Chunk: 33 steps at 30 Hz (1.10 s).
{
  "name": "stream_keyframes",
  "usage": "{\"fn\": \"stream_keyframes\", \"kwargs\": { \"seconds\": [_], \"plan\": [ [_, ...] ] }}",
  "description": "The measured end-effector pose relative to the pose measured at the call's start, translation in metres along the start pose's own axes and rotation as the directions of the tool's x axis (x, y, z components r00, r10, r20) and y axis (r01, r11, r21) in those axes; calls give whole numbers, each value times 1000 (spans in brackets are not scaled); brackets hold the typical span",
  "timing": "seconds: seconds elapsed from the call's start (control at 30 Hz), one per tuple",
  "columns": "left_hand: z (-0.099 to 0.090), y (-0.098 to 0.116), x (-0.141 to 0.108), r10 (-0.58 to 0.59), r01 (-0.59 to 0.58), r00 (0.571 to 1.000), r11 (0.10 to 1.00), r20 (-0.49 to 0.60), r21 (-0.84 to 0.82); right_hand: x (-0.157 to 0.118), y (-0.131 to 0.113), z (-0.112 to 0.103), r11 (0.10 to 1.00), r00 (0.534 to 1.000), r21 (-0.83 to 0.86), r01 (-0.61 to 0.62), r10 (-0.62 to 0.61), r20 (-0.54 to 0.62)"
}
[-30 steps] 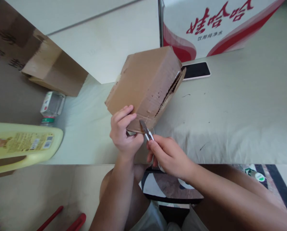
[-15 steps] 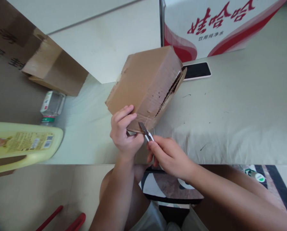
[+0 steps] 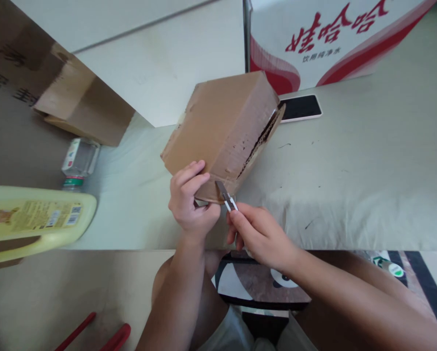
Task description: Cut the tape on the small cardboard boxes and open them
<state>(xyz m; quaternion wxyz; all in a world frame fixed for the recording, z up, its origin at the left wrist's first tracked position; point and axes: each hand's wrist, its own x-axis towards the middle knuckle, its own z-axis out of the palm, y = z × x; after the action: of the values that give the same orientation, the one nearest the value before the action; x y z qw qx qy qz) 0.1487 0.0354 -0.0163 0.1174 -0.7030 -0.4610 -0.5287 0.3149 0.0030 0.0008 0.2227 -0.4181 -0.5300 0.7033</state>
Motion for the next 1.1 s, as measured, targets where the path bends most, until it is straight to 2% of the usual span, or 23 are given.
{"fn": "stream_keyframes", "kwargs": {
  "seconds": [0.17, 0.43, 1.1],
  "plan": [
    [0, 0, 0, 5, -6, 1000, 999, 17, 32, 0, 0, 0, 1000, 1000, -22, 5, -4, 27],
    [0, -1, -1, -2, 2, 1000, 999, 8, -44, 0, -2, 0, 998, 998, -56, 13, -10, 61],
    [2, -2, -2, 3, -2, 1000, 998, 11, -62, 1, 0, 1, 997, 997, -73, 27, -21, 75]
  ]
}}
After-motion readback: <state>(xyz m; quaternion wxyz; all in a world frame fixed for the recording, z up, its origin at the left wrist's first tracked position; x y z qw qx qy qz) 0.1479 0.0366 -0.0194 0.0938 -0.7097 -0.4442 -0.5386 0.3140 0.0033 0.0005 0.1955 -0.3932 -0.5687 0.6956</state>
